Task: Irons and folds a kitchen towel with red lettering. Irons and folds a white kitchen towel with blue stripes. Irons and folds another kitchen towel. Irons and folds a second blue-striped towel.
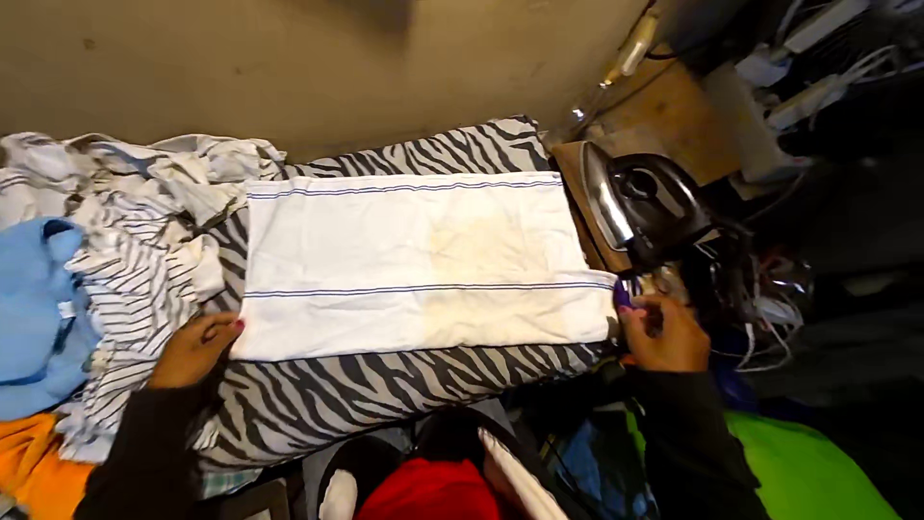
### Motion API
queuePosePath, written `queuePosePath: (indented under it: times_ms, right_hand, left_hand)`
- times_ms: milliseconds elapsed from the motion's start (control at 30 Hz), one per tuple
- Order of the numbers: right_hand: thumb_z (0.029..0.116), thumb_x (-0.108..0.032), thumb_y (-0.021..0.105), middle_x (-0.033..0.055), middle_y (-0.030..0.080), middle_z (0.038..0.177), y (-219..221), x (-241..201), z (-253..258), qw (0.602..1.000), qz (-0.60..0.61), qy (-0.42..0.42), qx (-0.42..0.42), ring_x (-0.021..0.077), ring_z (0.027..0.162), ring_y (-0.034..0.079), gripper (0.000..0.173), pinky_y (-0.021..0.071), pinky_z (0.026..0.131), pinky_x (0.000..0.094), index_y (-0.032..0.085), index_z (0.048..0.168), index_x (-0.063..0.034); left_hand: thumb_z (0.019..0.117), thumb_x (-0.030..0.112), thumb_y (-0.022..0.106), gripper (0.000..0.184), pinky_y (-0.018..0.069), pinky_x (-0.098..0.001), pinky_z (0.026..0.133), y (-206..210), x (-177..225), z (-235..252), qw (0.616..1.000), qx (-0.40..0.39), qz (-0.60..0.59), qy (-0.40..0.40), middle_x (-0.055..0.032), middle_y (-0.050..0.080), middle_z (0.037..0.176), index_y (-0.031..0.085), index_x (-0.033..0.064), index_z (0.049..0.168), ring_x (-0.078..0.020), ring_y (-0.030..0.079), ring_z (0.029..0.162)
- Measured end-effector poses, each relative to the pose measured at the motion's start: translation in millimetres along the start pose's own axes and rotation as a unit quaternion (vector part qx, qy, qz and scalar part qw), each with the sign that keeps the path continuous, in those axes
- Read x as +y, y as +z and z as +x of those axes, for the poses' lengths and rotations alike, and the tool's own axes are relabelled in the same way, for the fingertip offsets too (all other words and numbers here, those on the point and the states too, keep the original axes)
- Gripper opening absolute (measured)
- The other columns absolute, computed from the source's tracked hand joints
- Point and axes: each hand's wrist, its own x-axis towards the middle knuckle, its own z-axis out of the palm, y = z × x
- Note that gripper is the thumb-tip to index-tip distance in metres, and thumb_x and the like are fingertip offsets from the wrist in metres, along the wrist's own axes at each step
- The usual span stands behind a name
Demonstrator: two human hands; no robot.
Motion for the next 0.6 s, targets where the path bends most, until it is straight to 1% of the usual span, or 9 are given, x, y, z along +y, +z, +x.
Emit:
queuePosePath:
  times_ms: [67,133,167,267,333,400,467,500,600]
  right_hand:
    - [0.1022,-0.021,0.063,0.0331,0.065,0.12,4,10,-12,0.992,0.05,0.112,-0.038,0.044,0.104,0.066,0.041,0.051,0.093,0.0576,0.062,0.128,0.0095]
    - [0.103,-0.023,0.063,0.031,0.066,0.119,12,18,-19,0.979,0.099,0.165,-0.067,0.0398,0.104,0.066,0.041,0.0508,0.094,0.0553,0.062,0.128,0.0087]
    - [0.1027,-0.023,0.063,0.0282,0.067,0.114,15,19,-20,0.975,0.124,0.171,-0.068,0.0339,0.097,0.065,0.039,0.0519,0.089,0.0503,0.063,0.126,0.0086]
    - [0.0996,-0.014,0.064,0.009,0.063,0.093,22,16,-17,0.96,0.248,0.126,-0.021,0.004,0.073,0.055,0.027,0.0476,0.067,0.0209,0.063,0.114,0.0078]
    - [0.1017,-0.01,0.056,-0.0008,0.059,0.085,19,11,-11,0.937,0.326,0.119,-0.047,-0.0037,0.064,0.055,0.019,0.0485,0.06,0.0131,0.058,0.113,0.0052]
    - [0.1087,-0.012,0.048,-0.0025,0.055,0.076,18,4,-4,0.919,0.335,0.171,-0.119,-0.0022,0.054,0.051,0.02,0.0464,0.054,0.0143,0.054,0.117,0.0056]
    - [0.1098,-0.017,0.049,0.0001,0.056,0.074,28,7,1,0.929,0.287,0.187,-0.142,-0.0002,0.052,0.049,0.025,0.044,0.052,0.0165,0.057,0.116,0.0052]
    - [0.1088,-0.018,0.052,0.0037,0.06,0.079,32,10,2,0.938,0.263,0.179,-0.136,0.0015,0.058,0.051,0.026,0.0457,0.056,0.0195,0.06,0.117,0.0056]
    - [0.1059,-0.014,0.055,0.0193,0.069,0.102,28,16,1,0.953,0.227,0.119,-0.16,0.0136,0.087,0.065,0.029,0.0542,0.083,0.0345,0.063,0.119,0.0105]
  left_hand:
    - [0.1013,0.015,0.061,0.032,0.0508,-0.049,0.087,2,-4,-16,1.0,-0.005,-0.005,-0.028,-0.024,0.068,0.103,0.063,-0.0086,0.122,-0.0252,0.064,0.09]
    - [0.0989,0.01,0.063,0.028,0.0509,-0.0408,0.084,2,-14,-24,0.999,0.005,-0.024,-0.045,-0.0209,0.069,0.102,0.064,-0.0096,0.119,-0.0166,0.062,0.085]
    - [0.0983,0.008,0.063,0.026,0.0505,-0.0336,0.082,-1,-15,-28,0.998,0.007,-0.032,-0.056,-0.0173,0.069,0.101,0.064,-0.0093,0.118,-0.01,0.06,0.083]
    - [0.0964,0.003,0.062,0.02,0.0488,-0.0196,0.075,-11,-17,-35,0.996,0.001,-0.052,-0.067,-0.0067,0.067,0.093,0.064,-0.0088,0.112,0.0024,0.057,0.075]
    - [0.0961,0.002,0.062,0.019,0.0485,-0.0179,0.073,-13,-21,-38,0.996,-0.008,-0.054,-0.073,-0.0057,0.067,0.089,0.064,-0.0097,0.111,0.0035,0.056,0.072]
    - [0.0965,0.0,0.062,0.018,0.048,-0.0176,0.069,-11,-20,-40,0.994,-0.01,-0.065,-0.092,-0.0051,0.068,0.089,0.065,-0.0076,0.113,0.0026,0.056,0.07]
    - [0.0981,0.001,0.059,0.021,0.0481,-0.0134,0.059,-7,-18,-39,0.99,-0.002,-0.097,-0.098,0.0002,0.07,0.088,0.065,-0.0021,0.118,0.0049,0.057,0.063]
    - [0.0996,0.003,0.058,0.023,0.0469,-0.0122,0.054,-6,-14,-39,0.988,-0.002,-0.113,-0.104,0.0024,0.07,0.085,0.065,0.0,0.121,0.0054,0.057,0.059]
    - [0.1005,0.002,0.057,0.018,0.0426,-0.0122,0.048,-6,-16,-39,0.986,-0.015,-0.11,-0.125,0.0033,0.066,0.075,0.064,-0.0017,0.117,0.0043,0.053,0.052]
